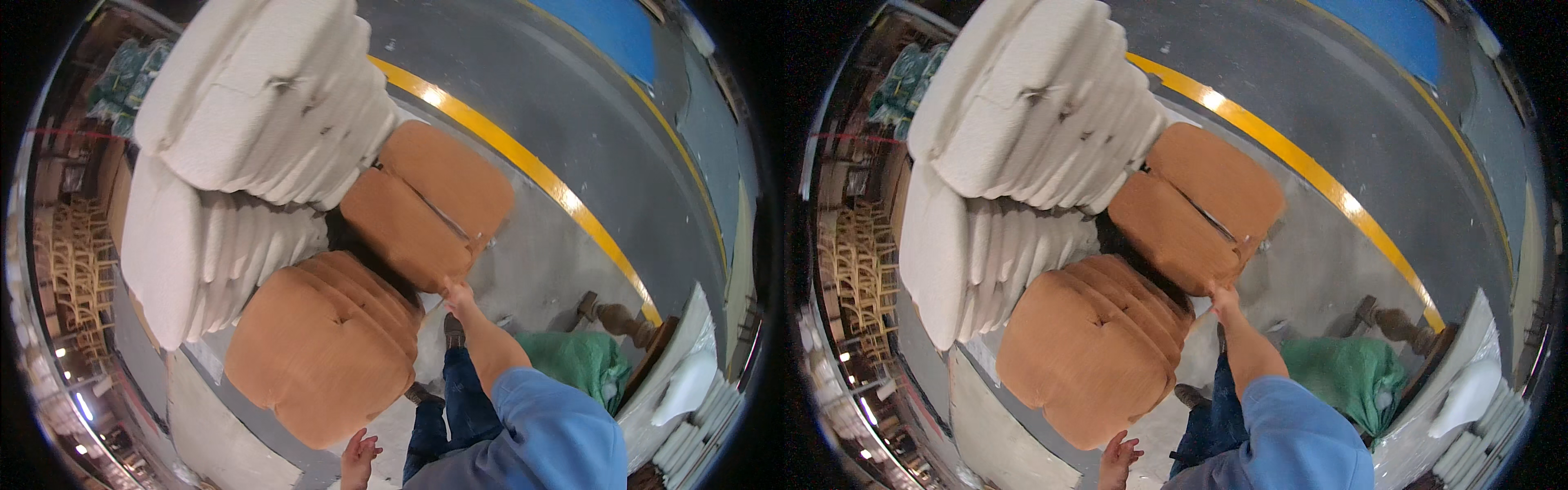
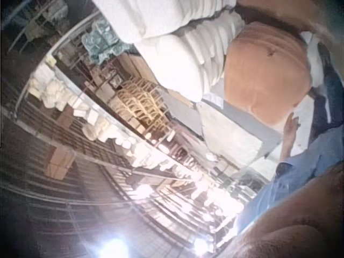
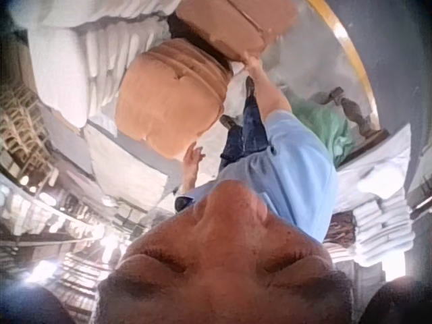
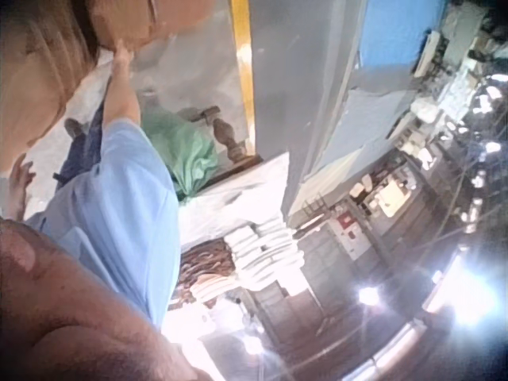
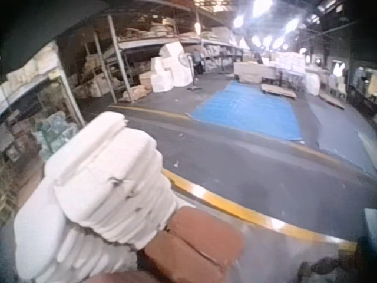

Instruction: The person folds brown cushion covers one at a time on a table, aligning edges and stacking them. The person also handles white cushion covers, folding and stacking them separately.

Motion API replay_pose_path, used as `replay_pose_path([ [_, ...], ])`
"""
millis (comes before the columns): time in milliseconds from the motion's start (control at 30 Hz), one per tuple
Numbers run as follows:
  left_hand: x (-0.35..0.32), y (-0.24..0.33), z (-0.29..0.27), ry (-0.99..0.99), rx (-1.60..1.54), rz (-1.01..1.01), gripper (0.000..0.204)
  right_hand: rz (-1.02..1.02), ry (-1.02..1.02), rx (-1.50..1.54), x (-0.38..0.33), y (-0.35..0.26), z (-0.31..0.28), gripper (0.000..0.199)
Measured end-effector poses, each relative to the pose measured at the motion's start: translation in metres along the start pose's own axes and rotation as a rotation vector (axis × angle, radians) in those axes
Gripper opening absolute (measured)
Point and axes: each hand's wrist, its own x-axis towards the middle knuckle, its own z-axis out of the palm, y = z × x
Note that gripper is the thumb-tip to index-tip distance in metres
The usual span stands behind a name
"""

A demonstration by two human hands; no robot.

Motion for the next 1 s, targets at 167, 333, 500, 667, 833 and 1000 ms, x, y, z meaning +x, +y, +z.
replay_pose_path([
  [167, 0.006, 0.005, 0.007, 0.006, 0.126, -0.077, 0.056, 0.025, 0.233, 0.206, 0.058, -0.014, 0.024, 0.061],
  [333, 0.013, 0.018, 0.016, -0.040, 0.200, -0.114, 0.055, -0.266, 0.287, 0.151, 0.074, -0.014, -0.001, 0.055],
  [500, 0.027, 0.037, 0.022, -0.036, 0.192, -0.091, 0.056, -0.208, 0.284, 0.169, 0.052, -0.031, -0.001, 0.056],
  [667, 0.031, 0.047, 0.020, -0.004, 0.194, -0.073, 0.054, -0.141, 0.169, 0.059, 0.022, -0.040, -0.041, 0.064],
  [833, 0.038, 0.068, 0.022, -0.118, 0.279, -0.073, 0.057, -0.237, 0.349, -0.610, -0.012, -0.002, -0.157, 0.067],
  [1000, 0.035, 0.060, 0.022, -0.255, 0.289, -0.103, 0.047, -0.101, 0.500, -0.669, -0.098, 0.025, -0.257, 0.063],
])
